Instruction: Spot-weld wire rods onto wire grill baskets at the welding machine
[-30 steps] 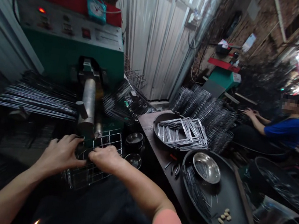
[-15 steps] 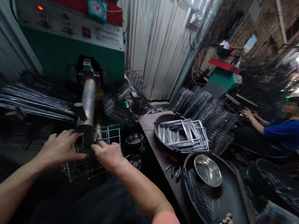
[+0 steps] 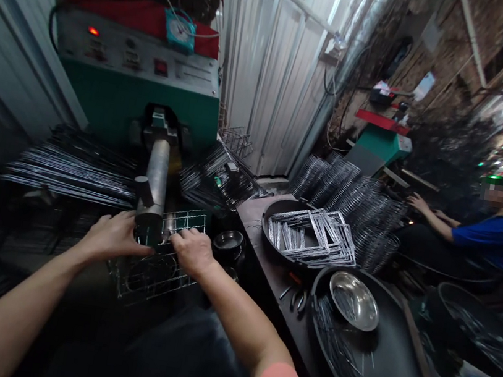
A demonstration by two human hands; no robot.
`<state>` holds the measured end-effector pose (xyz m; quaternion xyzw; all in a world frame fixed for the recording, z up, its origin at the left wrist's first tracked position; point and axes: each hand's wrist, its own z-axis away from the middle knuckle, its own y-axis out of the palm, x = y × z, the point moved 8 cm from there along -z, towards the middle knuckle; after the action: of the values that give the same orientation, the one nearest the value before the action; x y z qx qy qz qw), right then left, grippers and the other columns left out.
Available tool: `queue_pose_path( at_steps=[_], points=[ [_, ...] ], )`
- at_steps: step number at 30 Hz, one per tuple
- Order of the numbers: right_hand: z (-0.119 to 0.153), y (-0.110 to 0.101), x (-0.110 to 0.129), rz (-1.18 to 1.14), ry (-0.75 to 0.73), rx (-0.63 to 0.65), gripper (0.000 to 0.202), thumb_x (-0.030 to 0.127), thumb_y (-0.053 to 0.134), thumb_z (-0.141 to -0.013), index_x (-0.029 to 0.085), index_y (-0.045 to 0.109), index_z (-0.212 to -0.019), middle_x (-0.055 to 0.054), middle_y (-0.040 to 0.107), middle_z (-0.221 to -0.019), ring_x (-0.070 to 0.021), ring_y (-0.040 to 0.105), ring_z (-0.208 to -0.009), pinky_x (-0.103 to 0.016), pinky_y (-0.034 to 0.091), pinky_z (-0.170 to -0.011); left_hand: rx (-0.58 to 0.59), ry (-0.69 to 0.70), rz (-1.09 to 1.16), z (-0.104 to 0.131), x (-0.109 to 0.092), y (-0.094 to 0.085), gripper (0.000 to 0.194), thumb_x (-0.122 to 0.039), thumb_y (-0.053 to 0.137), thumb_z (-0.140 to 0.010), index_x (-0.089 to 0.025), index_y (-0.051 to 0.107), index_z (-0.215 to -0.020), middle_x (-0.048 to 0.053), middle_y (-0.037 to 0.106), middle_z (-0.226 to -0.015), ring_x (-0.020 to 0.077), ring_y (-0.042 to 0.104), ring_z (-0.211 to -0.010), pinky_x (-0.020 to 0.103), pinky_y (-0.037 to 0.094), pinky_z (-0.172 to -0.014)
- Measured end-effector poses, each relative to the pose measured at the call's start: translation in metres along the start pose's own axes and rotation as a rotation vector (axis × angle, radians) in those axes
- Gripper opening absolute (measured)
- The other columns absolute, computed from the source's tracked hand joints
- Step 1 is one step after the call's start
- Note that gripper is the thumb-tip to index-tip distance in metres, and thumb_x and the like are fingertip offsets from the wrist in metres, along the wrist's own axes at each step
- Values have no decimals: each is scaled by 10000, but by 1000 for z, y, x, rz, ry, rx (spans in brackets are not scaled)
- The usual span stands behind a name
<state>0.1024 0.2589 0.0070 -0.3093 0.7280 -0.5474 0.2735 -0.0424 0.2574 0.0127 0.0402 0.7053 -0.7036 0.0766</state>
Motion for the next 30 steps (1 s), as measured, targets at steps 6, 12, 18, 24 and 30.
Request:
queue_pose_path(
  at_steps=[6, 12, 18, 24, 30],
  points=[
    [-3, -2, 2, -22, -18, 28, 205, 220, 489, -1009, 174, 689, -1004, -87, 712, -972, -210, 629, -955, -296, 492, -728, 23, 18, 19, -7, 4, 9, 615, -528, 681, -672, -191, 634, -1185, 177, 640, -1286, 389, 568, -1230, 512, 468, -966],
    [-1, -13, 9, 15, -65, 95, 187, 169, 494, -988, 173, 678, -1023, -93, 718, -988, -205, 640, -963, -299, 493, -730, 17, 8, -28, 5, 1, 9, 650, -507, 690, -647, -178, 632, -1204, 187, 641, -1279, 390, 575, -1218, 504, 478, -952],
    [42, -22, 28, -20, -118, 76, 172, 173, 508, -989, 162, 679, -981, -90, 716, -938, -203, 633, -926, -319, 455, -724, -88, 52, -78, 48, -19, 7, 702, -492, 686, -604, -138, 639, -1208, 206, 625, -1288, 419, 536, -1256, 534, 455, -990],
    [60, -26, 33, -37, -84, 62, 169, 164, 523, -978, 150, 692, -967, -100, 719, -942, -209, 629, -913, -324, 442, -717, -100, 76, -94, 62, -28, 9, 720, -477, 660, -620, -102, 625, -1234, 224, 610, -1302, 415, 542, -1248, 551, 454, -993],
    [59, -26, 34, -50, -84, 53, 172, 150, 525, -971, 142, 693, -935, -106, 722, -923, -215, 637, -902, -335, 457, -724, -85, 63, -72, 59, -25, 12, 746, -485, 664, -618, -106, 610, -1258, 227, 594, -1339, 416, 519, -1285, 564, 440, -1020]
  ],
)
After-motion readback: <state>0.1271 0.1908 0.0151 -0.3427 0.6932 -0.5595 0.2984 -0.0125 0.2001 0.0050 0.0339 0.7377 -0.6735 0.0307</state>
